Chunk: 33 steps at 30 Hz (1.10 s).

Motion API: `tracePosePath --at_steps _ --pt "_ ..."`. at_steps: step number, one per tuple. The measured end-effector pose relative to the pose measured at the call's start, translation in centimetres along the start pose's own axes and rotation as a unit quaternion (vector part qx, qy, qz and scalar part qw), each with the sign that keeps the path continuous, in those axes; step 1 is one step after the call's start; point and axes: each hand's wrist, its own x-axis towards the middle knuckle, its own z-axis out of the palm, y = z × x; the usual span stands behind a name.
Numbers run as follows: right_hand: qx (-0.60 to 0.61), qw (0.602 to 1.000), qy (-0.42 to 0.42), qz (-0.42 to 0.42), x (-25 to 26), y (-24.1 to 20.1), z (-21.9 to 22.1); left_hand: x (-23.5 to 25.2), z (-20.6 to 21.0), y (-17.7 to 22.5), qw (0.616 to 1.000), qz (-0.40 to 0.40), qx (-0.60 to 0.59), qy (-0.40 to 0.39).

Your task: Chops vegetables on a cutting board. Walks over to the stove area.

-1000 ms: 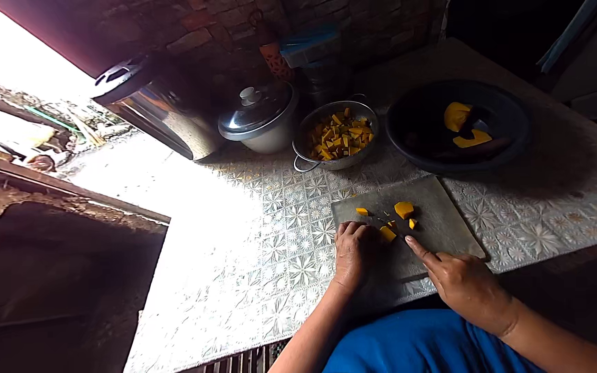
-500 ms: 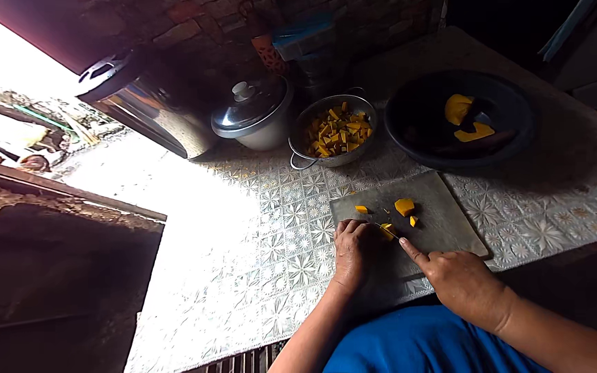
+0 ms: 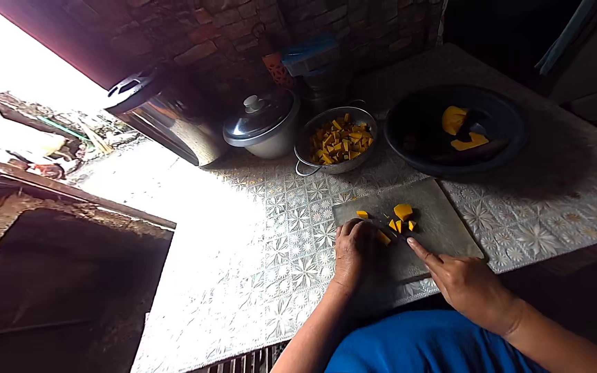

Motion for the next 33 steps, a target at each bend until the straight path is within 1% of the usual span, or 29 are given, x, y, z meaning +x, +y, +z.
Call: tracePosePath --at_steps 3,6,8,12,15,18,22,25,28,31,33 --pt "0.037 0.997 0.053 0.035 0.2 1.2 -0.8 0.8 -0.5 0.1 0.999 -0.009 0.029 -0.025" --pt "0.044 0.992 0.085 0.086 -0.4 3.3 -1.1 1.7 -0.8 0.0 0.989 -0.024 0.105 -0.097" --pt "0.039 0.988 0.101 0.111 -1.2 4.9 -0.8 1.7 -0.3 0.3 0.980 -0.035 0.133 -0.144" --pt "0.031 0.982 0.119 0.140 -2.3 7.0 -0.1 0.8 1.5 2.4 0.985 0.005 0.107 -0.134" --pt "0.042 0.980 0.126 0.150 -2.5 7.7 0.3 0.9 2.6 4.1 0.986 0.008 0.093 -0.135" --pt "0.047 0.979 0.116 0.162 -1.9 7.8 0.6 1.7 3.6 5.4 0.987 -0.025 0.092 -0.127" --pt "0.017 0.981 0.099 0.167 -1.7 8.0 1.3 3.5 4.1 6.4 0.977 -0.071 0.145 -0.142" --pt "0.008 0.981 0.100 0.166 -1.9 8.2 1.6 3.8 4.2 5.9 0.976 -0.066 0.148 -0.146" --pt "0.013 0.980 0.110 0.168 -2.2 8.6 1.7 3.2 3.9 4.5 0.984 -0.031 0.132 -0.118" --pt "0.006 0.979 0.115 0.166 -2.3 8.6 1.8 3.3 3.1 2.8 0.983 0.009 0.153 -0.098" --pt "0.000 0.980 0.120 0.162 -2.2 8.5 2.0 4.2 2.5 1.3 0.981 0.027 0.163 -0.106"
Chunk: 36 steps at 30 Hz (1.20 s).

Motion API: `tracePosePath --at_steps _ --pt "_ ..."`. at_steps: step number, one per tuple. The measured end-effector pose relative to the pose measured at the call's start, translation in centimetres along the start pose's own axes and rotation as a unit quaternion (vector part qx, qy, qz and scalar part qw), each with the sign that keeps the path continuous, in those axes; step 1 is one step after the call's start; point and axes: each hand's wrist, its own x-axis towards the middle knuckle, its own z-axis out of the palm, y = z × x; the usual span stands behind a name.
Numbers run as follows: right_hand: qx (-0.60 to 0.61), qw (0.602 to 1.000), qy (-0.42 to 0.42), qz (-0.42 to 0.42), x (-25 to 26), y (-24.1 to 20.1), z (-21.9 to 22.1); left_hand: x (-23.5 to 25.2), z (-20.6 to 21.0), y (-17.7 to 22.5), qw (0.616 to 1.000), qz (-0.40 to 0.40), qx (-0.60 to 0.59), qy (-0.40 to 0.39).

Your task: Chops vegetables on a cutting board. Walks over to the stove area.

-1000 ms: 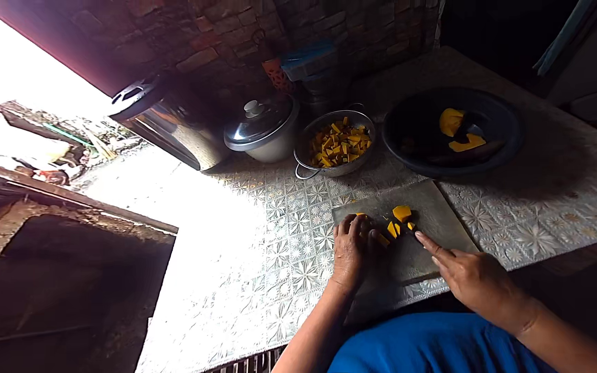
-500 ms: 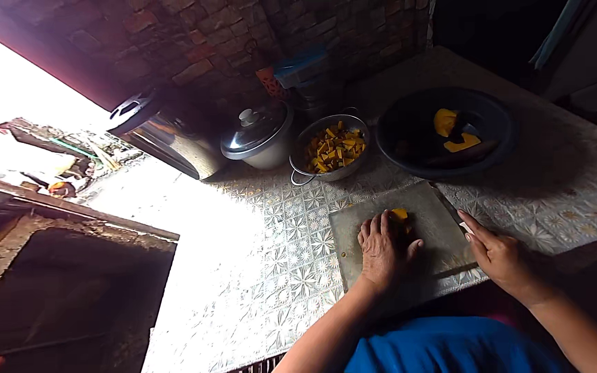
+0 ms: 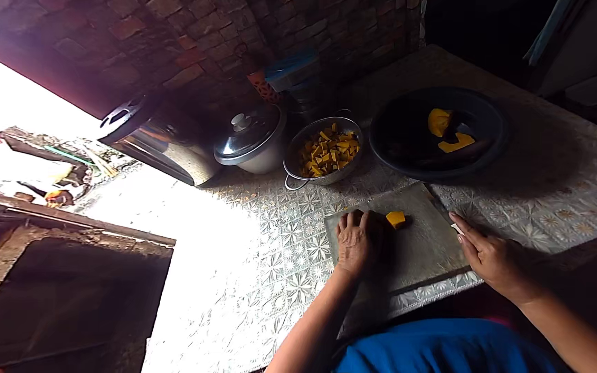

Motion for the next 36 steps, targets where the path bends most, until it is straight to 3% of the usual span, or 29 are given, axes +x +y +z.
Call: tracePosePath --at_steps 2,8,14,20,25,30,32,36 --pt "-0.004 1.000 0.007 -0.001 0.0 0.0 0.2 1.2 0.1 -1.7 1.000 0.017 0.018 0.000" --pt "-0.013 1.000 0.022 -0.002 -0.2 0.0 0.3 5.4 -0.3 -4.5 0.993 0.023 0.016 -0.114" --pt "-0.019 0.999 0.038 -0.002 -0.2 0.0 0.6 8.1 -1.2 -5.0 0.980 -0.026 0.024 -0.198" --pt "-0.023 0.998 0.057 -0.006 -0.3 -0.1 0.7 8.2 -1.4 -5.2 0.986 0.019 0.072 -0.151" --pt "-0.021 0.997 0.073 -0.009 -0.2 -0.1 0.7 10.0 -3.7 -4.9 0.992 0.062 -0.035 0.102" --pt "-0.017 0.998 0.068 -0.008 -0.5 0.2 1.0 16.5 -10.3 -4.5 0.962 0.077 -0.033 0.258" --pt "-0.020 0.997 0.072 -0.007 -0.4 0.1 1.0 19.1 -12.3 -4.8 0.973 0.029 0.004 0.229" --pt "-0.019 0.997 0.071 -0.002 -0.5 0.1 0.8 21.4 -11.8 -6.5 0.997 -0.052 -0.001 0.059"
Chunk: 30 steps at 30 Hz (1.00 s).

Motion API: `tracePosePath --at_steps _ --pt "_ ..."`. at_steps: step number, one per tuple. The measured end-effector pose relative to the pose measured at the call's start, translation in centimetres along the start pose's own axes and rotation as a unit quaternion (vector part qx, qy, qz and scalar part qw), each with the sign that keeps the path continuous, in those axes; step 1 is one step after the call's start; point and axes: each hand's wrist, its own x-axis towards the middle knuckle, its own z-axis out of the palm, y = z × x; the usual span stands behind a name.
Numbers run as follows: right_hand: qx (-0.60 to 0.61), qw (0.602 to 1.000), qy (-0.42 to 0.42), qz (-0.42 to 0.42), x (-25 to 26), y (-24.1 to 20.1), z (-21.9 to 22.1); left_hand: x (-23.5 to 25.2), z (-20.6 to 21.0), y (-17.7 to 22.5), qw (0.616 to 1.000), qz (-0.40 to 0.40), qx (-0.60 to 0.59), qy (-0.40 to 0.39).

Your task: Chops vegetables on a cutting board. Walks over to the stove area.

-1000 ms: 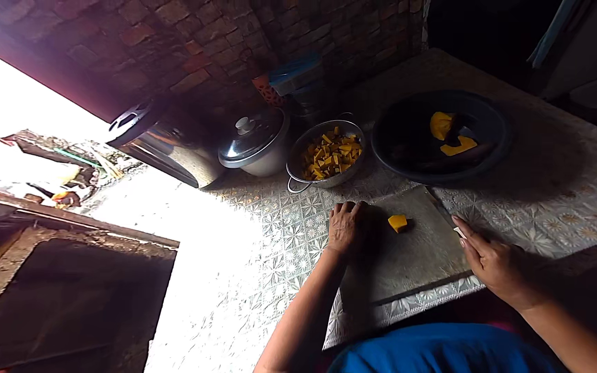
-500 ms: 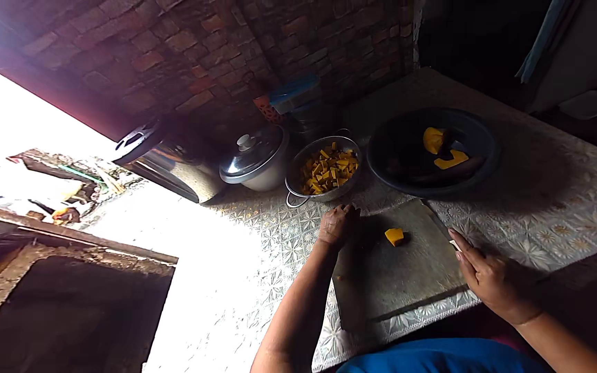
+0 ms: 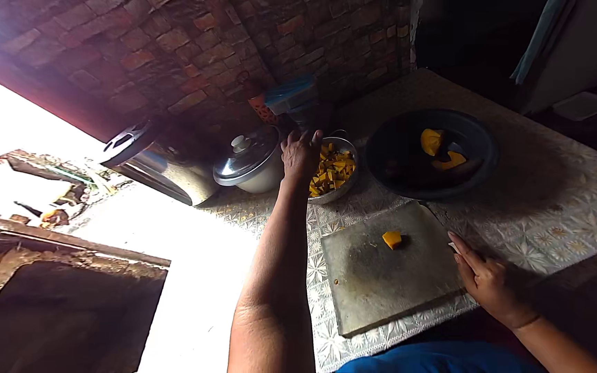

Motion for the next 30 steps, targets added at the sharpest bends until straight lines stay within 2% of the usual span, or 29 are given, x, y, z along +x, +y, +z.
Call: tracePosePath --at_steps 2,4,6,8,10,14,19,22,25,30 --pt "0.004 1.000 0.001 0.000 0.0 0.0 0.0 -1.4 0.7 0.6 1.000 0.005 -0.009 -0.010" --pt "0.009 1.000 0.002 0.002 0.0 0.0 0.0 -4.8 2.1 2.1 0.998 0.046 -0.033 -0.021" --pt "0.006 1.000 0.002 0.003 0.0 -0.1 0.0 -9.7 4.2 3.7 0.986 0.105 -0.073 -0.107" --pt "-0.004 1.000 -0.005 -0.001 0.1 -0.1 -0.2 -14.4 6.2 4.9 0.957 0.153 -0.112 -0.218" --pt "-0.007 1.000 -0.013 -0.002 0.1 -0.3 -0.4 -18.0 7.3 6.2 0.942 0.158 -0.131 -0.266" --pt "0.012 1.000 -0.012 -0.005 0.0 -0.3 -0.4 -21.2 8.9 6.2 0.961 0.153 -0.168 -0.158" --pt "0.051 0.998 -0.036 0.001 0.6 -1.3 -1.9 -24.5 6.9 4.6 0.975 0.068 -0.182 -0.107" --pt "0.073 0.995 -0.055 -0.041 1.3 -3.6 -2.7 -26.7 6.6 3.3 0.983 0.051 -0.171 -0.052" --pt "0.095 0.987 -0.095 -0.092 1.4 -6.5 -2.4 -28.1 7.4 2.3 0.977 0.066 -0.202 0.008" --pt "0.084 0.974 -0.158 -0.135 0.8 -8.6 -1.3 -28.1 7.6 2.1 0.966 0.069 -0.246 0.037"
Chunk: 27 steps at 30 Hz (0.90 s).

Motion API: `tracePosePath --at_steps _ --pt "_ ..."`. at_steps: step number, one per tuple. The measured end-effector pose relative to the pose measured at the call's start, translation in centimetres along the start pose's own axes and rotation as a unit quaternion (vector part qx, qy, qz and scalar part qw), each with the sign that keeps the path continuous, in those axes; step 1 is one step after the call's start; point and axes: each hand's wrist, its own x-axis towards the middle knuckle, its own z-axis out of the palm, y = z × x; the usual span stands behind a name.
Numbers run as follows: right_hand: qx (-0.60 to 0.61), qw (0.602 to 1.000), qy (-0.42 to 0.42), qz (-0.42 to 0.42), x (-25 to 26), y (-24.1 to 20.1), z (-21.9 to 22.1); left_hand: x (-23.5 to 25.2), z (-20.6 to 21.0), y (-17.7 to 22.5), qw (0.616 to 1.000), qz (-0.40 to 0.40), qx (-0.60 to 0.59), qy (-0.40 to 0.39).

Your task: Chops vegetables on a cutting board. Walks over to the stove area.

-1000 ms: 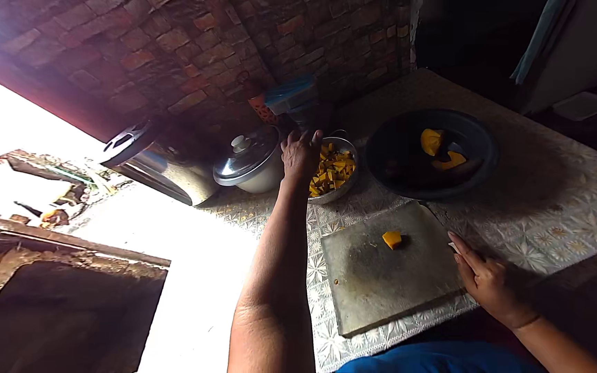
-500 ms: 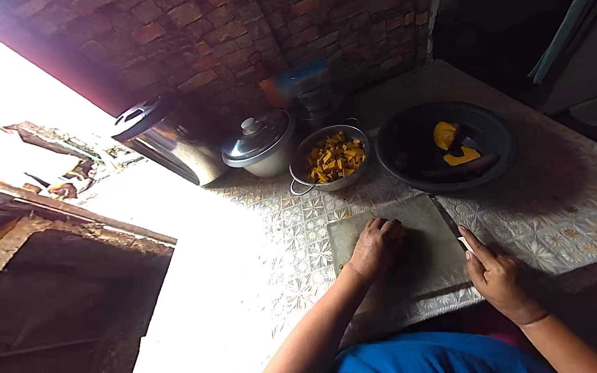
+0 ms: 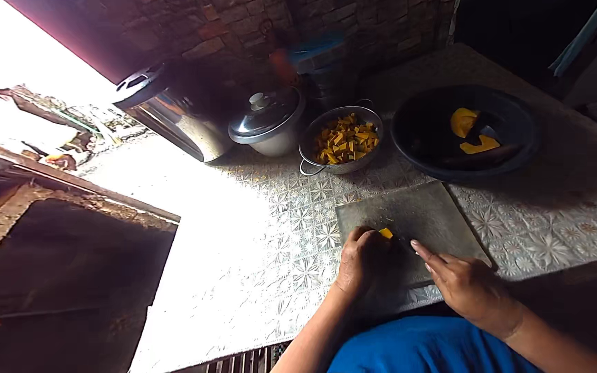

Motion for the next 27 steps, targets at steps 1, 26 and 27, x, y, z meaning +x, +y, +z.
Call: tracePosePath --at_steps 1,26,27 --pt "-0.006 1.000 -0.006 -0.005 0.0 -0.1 0.1 -0.1 0.0 -0.1 1.000 0.001 -0.003 -0.001" --pt "-0.089 0.986 -0.139 -0.006 1.3 -1.8 0.8 -0.2 0.2 -0.2 1.000 0.006 0.015 0.016" --pt "-0.085 0.987 -0.134 0.000 1.2 -1.7 0.7 -0.2 0.2 -0.2 1.000 0.005 0.011 0.017"
